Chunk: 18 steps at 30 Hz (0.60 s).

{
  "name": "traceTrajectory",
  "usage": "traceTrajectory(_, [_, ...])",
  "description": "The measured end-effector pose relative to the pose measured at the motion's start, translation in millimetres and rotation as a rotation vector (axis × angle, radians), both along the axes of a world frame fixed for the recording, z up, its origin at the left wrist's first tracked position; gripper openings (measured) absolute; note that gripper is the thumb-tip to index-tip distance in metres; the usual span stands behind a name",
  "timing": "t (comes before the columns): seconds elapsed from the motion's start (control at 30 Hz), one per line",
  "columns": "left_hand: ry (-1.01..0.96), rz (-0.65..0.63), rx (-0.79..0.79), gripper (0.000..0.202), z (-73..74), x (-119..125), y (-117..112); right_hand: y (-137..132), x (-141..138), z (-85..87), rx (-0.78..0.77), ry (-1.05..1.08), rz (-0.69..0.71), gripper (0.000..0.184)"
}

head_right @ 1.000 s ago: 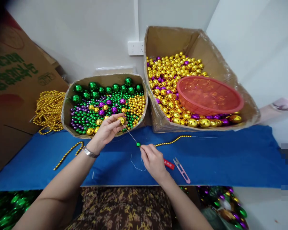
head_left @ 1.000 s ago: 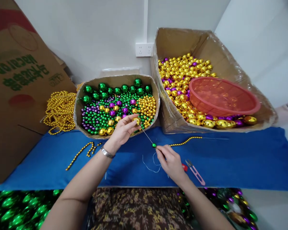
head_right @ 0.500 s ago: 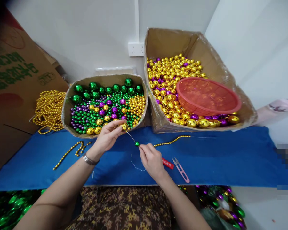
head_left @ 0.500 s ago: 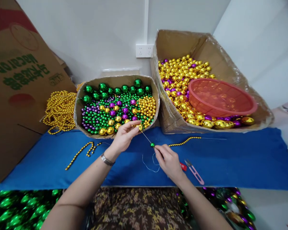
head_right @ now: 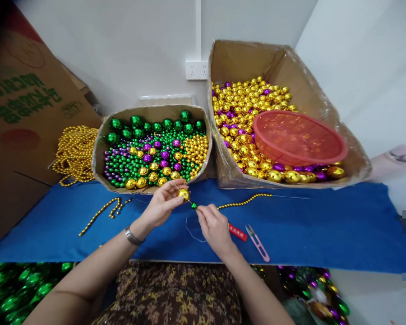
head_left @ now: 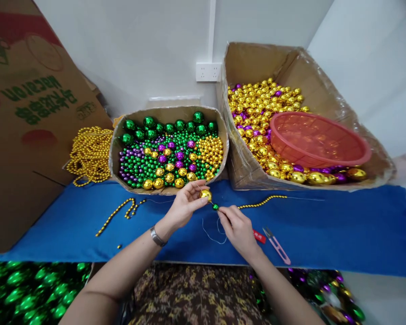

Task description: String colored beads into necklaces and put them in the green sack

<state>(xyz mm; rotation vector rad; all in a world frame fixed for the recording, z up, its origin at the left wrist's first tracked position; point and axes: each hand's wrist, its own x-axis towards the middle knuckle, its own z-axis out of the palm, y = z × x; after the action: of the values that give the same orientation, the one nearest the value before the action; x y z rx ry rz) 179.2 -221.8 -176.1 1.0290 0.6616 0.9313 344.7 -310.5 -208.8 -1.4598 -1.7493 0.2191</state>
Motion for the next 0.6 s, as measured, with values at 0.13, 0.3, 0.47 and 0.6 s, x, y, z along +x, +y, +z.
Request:
traceTrajectory(0.13, [0.105, -0.108, 0.083, 0.051, 3.4, -4.0, -3.5, -0.1, 1.5, 0.6, 0.013, 0.039, 0.004, 0.015])
traceTrajectory(0.3, [0.240, -0.017, 0.278, 0.035, 22.5, -24.8, 13.8, -1.4, 6.1, -1.1, 0.048, 0.042, 0.017, 0.014])
traceTrajectory(0.47, [0.458, 0.404, 0.436, 0.030, 32.2, -77.3, 68.9, -3.5, 9.5, -2.9, 0.063, 0.046, 0.003, 0.012])
traceTrajectory(0.6, [0.623, 0.617, 0.460, 0.030, 33.3, -122.3, 110.2, -4.1, 9.5, -2.6, 0.055, 0.041, 0.002, 0.012])
